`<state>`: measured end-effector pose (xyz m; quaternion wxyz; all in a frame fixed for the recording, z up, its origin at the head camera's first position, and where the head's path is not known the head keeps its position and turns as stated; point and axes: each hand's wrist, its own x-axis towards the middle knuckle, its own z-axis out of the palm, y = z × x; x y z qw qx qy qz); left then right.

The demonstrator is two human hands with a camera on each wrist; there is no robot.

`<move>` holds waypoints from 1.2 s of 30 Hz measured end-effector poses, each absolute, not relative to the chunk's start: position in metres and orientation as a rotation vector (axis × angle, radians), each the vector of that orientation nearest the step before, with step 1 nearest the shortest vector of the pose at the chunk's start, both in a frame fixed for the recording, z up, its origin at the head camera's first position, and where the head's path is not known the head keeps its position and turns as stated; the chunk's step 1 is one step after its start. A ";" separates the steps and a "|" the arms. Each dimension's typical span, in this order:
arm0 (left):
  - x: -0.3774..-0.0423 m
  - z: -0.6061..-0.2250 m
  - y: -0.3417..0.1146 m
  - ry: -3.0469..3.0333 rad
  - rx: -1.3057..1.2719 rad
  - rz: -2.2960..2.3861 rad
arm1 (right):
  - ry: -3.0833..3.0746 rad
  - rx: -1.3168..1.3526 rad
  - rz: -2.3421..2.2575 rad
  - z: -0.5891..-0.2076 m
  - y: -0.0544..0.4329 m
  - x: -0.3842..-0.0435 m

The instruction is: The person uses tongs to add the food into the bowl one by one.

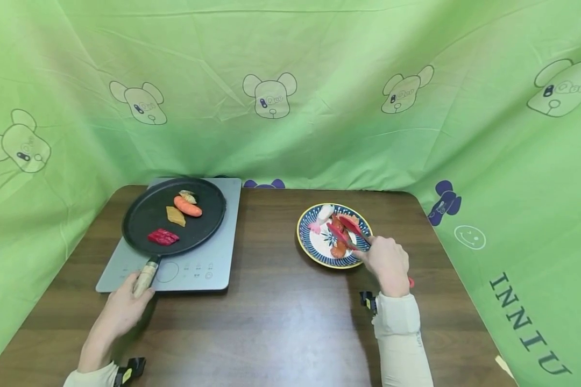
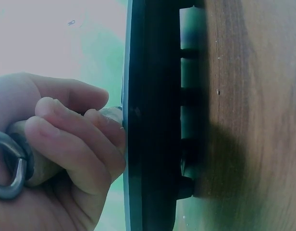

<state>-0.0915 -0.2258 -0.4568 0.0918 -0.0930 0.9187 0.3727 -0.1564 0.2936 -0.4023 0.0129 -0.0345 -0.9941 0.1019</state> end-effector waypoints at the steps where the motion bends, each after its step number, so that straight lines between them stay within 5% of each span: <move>1: -0.091 -0.457 -0.226 2.734 -0.274 1.104 | -3.097 -0.109 0.311 -0.402 0.293 -0.155; 36: -0.090 -0.455 -0.224 2.747 -0.283 1.098 | -3.296 -0.004 0.175 -0.390 0.300 -0.183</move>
